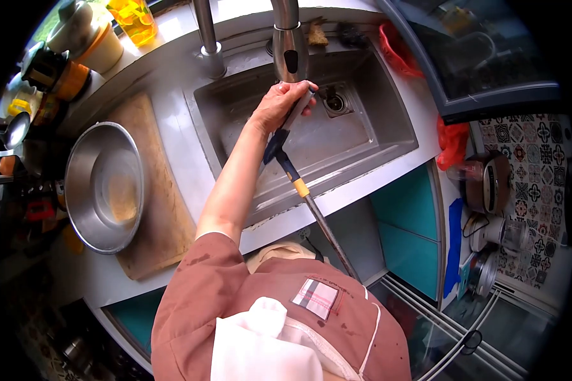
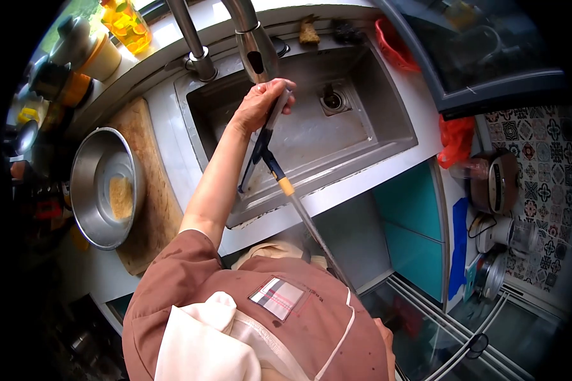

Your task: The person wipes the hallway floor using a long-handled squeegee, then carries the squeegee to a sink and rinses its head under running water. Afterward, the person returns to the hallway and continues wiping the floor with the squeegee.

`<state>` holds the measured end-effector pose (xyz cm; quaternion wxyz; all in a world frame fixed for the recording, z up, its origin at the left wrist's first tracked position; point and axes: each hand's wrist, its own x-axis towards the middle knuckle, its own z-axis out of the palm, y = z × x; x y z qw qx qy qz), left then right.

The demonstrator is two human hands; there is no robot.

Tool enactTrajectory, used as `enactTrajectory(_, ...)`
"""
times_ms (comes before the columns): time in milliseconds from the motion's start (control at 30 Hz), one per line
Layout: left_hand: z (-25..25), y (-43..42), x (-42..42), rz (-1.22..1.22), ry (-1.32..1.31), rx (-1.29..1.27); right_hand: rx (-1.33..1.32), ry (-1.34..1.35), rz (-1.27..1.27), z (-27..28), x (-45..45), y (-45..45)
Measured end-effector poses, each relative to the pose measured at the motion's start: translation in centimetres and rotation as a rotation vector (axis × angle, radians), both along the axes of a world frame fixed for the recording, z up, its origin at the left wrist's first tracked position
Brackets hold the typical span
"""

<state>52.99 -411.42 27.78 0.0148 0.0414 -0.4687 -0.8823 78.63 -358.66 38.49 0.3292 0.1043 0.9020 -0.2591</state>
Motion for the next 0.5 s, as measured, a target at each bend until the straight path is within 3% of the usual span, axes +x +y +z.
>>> enactTrajectory(300, -0.4, -0.3, 3.0, 0.068, 0.050, 0.035, 0.009, 0.000, -0.022, -0.4, 1.3, 0.3)
enactTrajectory(400, -5.2, 0.3, 5.1, 0.122, -0.041, -0.097, 0.009, 0.006, -0.029, -0.6, 1.6, 0.3)
enactTrajectory(500, -12.6, 1.8, 7.2, 0.260, -0.310, -0.323, 0.010, 0.014, -0.036, -0.6, 2.0, 0.0)
